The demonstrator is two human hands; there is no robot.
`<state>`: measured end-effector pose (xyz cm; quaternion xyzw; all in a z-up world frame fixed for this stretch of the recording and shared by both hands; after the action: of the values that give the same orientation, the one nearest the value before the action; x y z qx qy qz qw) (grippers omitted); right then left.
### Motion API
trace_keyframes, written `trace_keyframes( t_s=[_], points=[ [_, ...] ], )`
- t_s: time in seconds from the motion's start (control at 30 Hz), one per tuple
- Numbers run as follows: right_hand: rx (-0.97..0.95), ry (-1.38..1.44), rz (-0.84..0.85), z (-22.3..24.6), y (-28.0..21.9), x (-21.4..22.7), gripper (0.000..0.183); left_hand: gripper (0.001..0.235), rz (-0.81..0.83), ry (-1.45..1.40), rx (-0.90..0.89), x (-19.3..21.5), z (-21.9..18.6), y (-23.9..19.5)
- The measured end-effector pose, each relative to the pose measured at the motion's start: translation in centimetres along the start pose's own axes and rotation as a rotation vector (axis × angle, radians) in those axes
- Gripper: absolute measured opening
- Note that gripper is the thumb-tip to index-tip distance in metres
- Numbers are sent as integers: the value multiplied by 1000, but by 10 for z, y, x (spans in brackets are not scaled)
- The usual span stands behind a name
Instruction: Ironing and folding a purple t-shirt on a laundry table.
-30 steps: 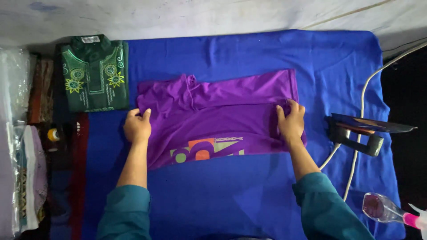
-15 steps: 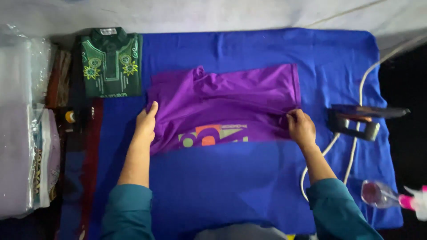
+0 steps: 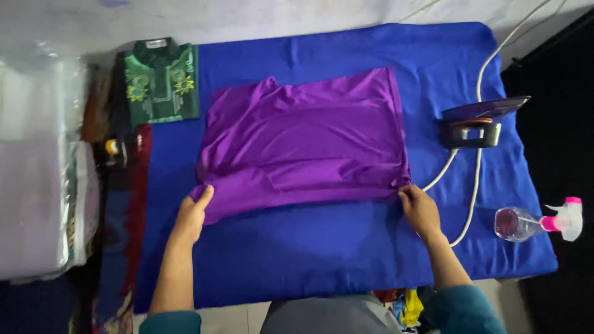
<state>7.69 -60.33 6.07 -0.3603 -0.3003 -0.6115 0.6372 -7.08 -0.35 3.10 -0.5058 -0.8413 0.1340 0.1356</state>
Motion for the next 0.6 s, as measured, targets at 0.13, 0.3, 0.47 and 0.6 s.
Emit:
trace_keyframes(
  t_s=[0.13, 0.3, 0.47, 0.6],
  points=[
    [-11, 5, 71, -37, -39, -10, 21, 47, 64, 45, -80, 6, 8, -65],
    [148, -73, -17, -74, -94, -12, 20, 43, 205, 249, -4, 0, 62, -132],
    [96, -49, -31, -48, -116, 16, 21, 47, 304, 438, 62, 0, 130, -143],
    [222, -106, -184, -30, -118, 19, 18, 57, -98, 517, 13, 6, 130, -133]
  ],
)
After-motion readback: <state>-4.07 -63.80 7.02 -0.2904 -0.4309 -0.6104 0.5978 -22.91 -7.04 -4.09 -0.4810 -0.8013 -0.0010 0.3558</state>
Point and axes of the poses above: each hand's wrist, its own y-axis towards the middle knuckle, its own x-axis out of the back of the hand, z = x × y, the point moved 8 cm from there along y, towards the middle knuckle, and after that the axes turned 4 degrees about -x, right-handed, at the moved point
